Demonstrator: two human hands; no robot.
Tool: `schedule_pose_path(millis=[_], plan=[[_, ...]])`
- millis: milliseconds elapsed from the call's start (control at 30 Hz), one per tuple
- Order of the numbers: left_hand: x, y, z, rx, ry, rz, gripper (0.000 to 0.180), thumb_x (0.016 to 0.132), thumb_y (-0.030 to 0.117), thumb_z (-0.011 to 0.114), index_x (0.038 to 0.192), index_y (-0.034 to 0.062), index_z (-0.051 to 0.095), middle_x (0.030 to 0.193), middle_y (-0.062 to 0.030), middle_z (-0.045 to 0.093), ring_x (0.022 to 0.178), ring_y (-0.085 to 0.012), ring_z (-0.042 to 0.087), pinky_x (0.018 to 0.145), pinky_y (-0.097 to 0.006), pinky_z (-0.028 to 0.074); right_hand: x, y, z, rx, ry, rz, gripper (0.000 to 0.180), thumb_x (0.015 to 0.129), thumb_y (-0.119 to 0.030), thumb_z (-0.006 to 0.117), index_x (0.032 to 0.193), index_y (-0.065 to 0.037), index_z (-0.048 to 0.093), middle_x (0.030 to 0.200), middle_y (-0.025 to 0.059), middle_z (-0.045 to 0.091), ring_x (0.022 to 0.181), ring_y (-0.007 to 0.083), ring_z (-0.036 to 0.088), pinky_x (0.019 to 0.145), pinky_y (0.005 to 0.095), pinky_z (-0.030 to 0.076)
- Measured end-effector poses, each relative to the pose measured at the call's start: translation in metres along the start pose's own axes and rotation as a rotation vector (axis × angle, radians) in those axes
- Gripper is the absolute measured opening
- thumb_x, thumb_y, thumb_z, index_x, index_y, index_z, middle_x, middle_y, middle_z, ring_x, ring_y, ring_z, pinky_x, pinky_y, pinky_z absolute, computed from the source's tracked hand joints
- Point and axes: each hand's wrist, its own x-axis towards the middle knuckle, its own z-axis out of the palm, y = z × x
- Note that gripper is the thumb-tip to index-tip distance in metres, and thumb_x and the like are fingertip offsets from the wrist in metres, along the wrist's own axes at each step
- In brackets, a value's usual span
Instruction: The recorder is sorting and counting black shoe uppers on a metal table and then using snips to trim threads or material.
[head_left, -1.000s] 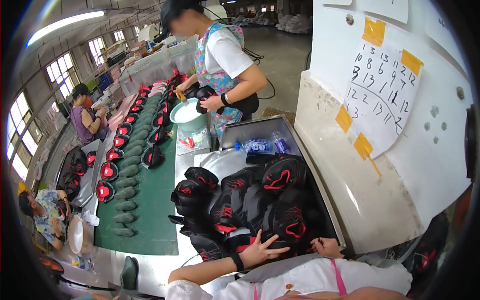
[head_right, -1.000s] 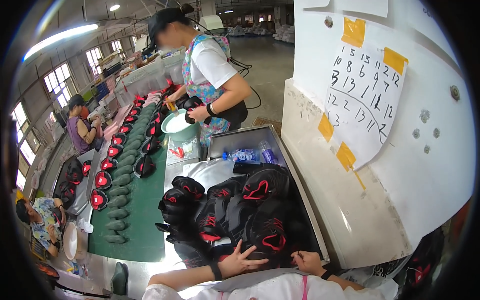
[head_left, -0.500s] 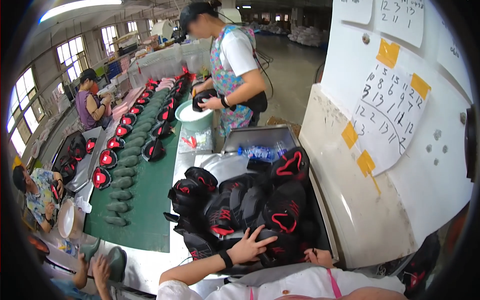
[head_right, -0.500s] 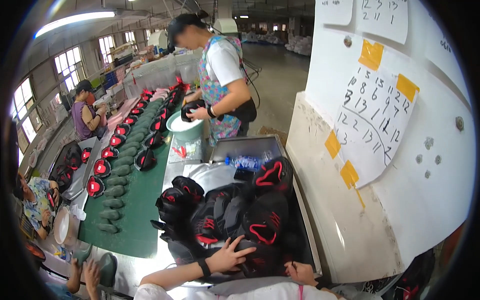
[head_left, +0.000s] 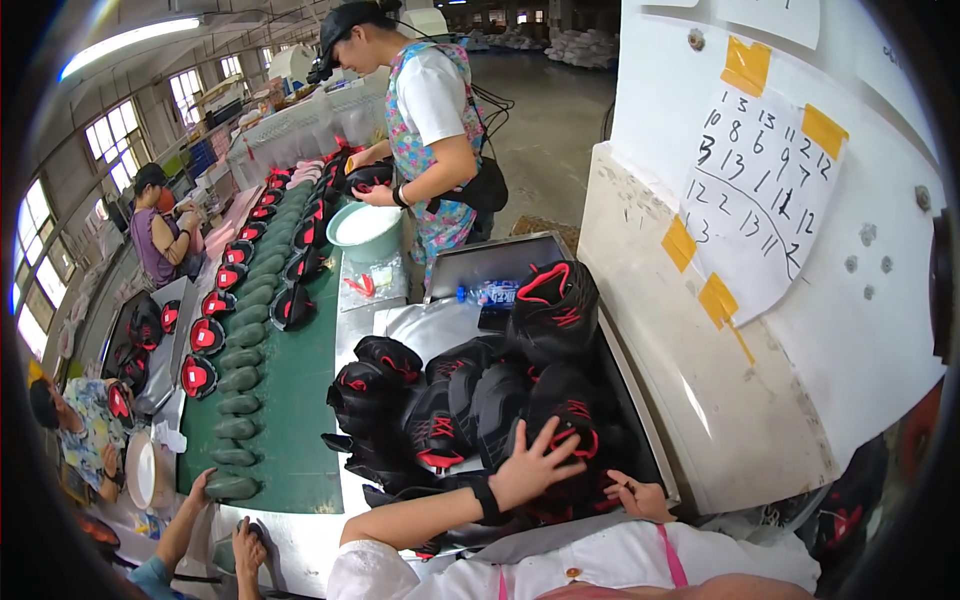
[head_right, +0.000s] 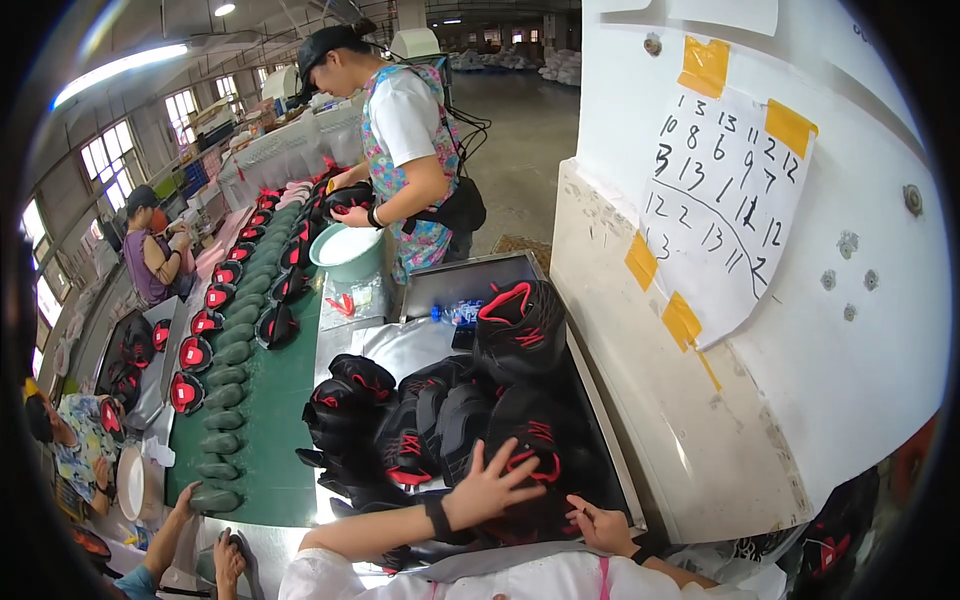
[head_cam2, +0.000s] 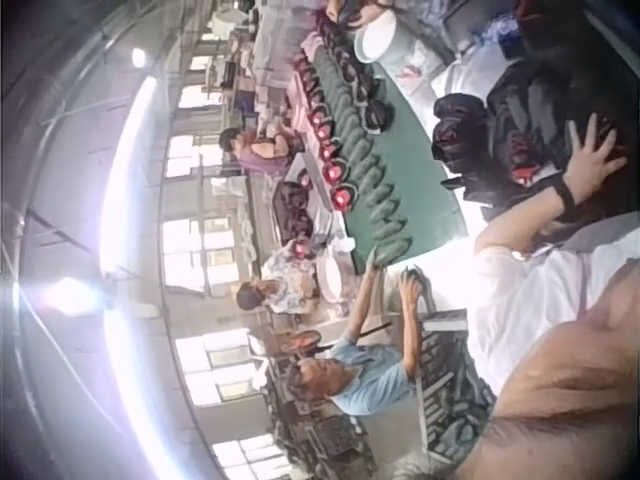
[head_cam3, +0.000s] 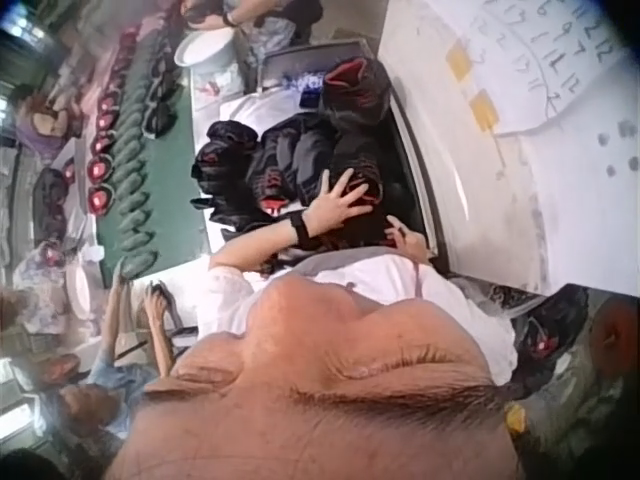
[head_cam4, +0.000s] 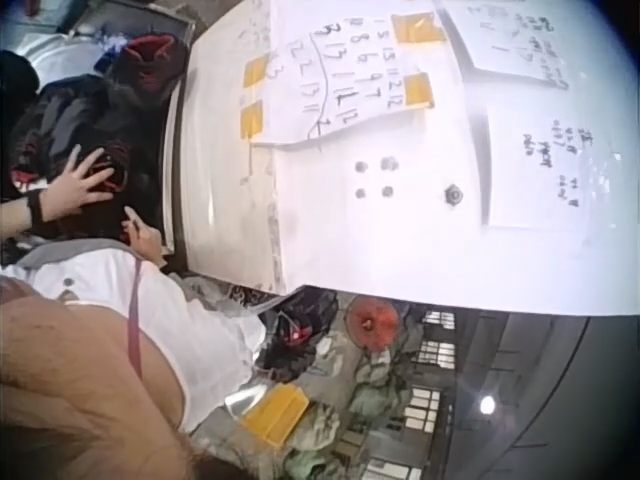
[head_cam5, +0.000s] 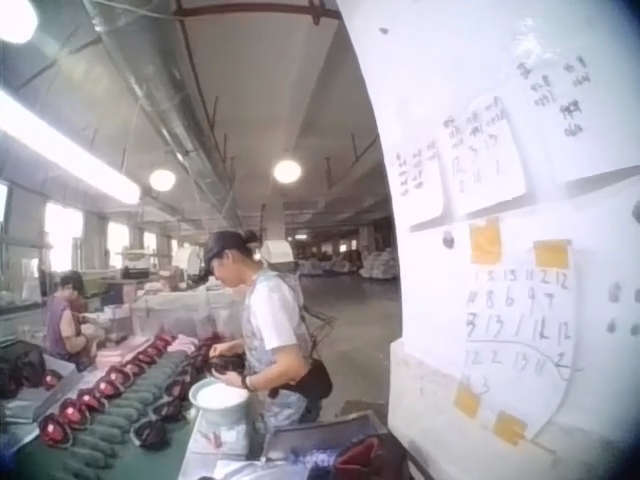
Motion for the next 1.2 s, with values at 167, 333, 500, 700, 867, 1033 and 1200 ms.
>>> schedule_pose_path(millis=[167, 333, 500, 700, 867, 1033, 1200], plan=[[-0.007, -0.029, -0.001, -0.128, 0.051, -0.159, 0.08, 0.058, 0.037, 0.074, 0.128, 0.0379, 0.035, 0.124, -0.0123, 0.035, 0.122, -0.0386, 0.025, 0.09, -0.058, 0.034, 0.001, 0.001, -0.002, 0.101, 0.026, 0.035, 0.025, 0.087, -0.016, 0.045, 0.104, -0.003, 0.057, 0.075, 0.0086, 0.066, 0.067, 0.0174, 0.065, 0.059, 0.0265, 0.05], [-0.01, -0.049, 0.005, -0.239, 0.204, -0.382, 0.084, 0.054, 0.032, 0.077, 0.128, 0.0318, 0.037, 0.119, -0.0171, 0.036, 0.114, -0.0412, 0.032, 0.09, -0.046, 0.039, 0.013, -0.022, -0.01, 0.179, 0.056, 0.112, 0.022, 0.087, -0.011, 0.043, 0.096, 0.004, 0.057, 0.072, 0.0137, 0.063, 0.066, 0.0195, 0.064, 0.06, 0.0272, 0.05], [0.018, -0.025, 0.019, -0.222, 0.213, -0.391, 0.094, 0.051, 0.027, 0.079, 0.131, 0.0308, 0.031, 0.121, -0.0198, 0.034, 0.115, -0.0466, 0.028, 0.085, -0.046, 0.045, 0.013, -0.024, -0.011, 0.125, 0.069, 0.059, 0.02, 0.086, -0.01, 0.043, 0.091, 0.003, 0.057, 0.07, 0.0129, 0.062, 0.063, 0.019, 0.063, 0.059, 0.0272, 0.05], [0.021, -0.025, 0.037, -0.148, 0.18, -0.272, 0.102, 0.049, 0.032, 0.08, 0.134, 0.0329, 0.023, 0.131, -0.0183, 0.028, 0.12, -0.0483, 0.022, 0.088, -0.05, 0.042, 0.006, -0.02, -0.008, 0.11, 0.099, 0.054, 0.02, 0.086, -0.012, 0.044, 0.088, 0.002, 0.058, 0.065, 0.0108, 0.061, 0.059, 0.0188, 0.062, 0.055, 0.0269, 0.049], [-0.006, -0.045, 0.039, -0.303, 0.217, -0.133, 0.086, 0.06, 0.03, 0.075, 0.133, 0.0264, 0.029, 0.133, -0.02, 0.022, 0.125, -0.0486, 0.008, 0.1, -0.053, 0.025, 0.003, -0.028, -0.002, 0.076, 0.071, 0.108, 0.023, 0.087, -0.015, 0.042, 0.088, 0.001, 0.058, 0.064, 0.0102, 0.061, 0.057, 0.0184, 0.062, 0.054, 0.0279, 0.049], [-0.03, -0.012, 0.027, -0.377, 0.191, -0.007, 0.062, 0.071, 0.03, 0.067, 0.126, 0.0163, 0.042, 0.143, -0.0172, 0.006, 0.128, -0.0466, -0.004, 0.099, -0.056, 0.023, 0.004, -0.023, -0.003, -0.017, 0.055, 0.084, 0.023, 0.088, -0.017, 0.041, 0.083, 0.0, 0.057, 0.061, 0.009, 0.059, 0.054, 0.0192, 0.061, 0.053, 0.0293, 0.048], [-0.071, 0.057, 0.003, -0.472, 0.19, 0.036, 0.065, 0.072, 0.026, 0.064, 0.128, 0.0068, 0.037, 0.142, -0.0189, 0.011, 0.131, -0.0392, 0.006, 0.098, -0.05, 0.028, 0.002, -0.026, -0.005, -0.174, 0.012, 0.025, 0.021, 0.086, -0.019, 0.044, 0.087, -0.005, 0.059, 0.065, 0.0089, 0.061, 0.061, 0.0234, 0.061, 0.056, 0.0326, 0.048]])
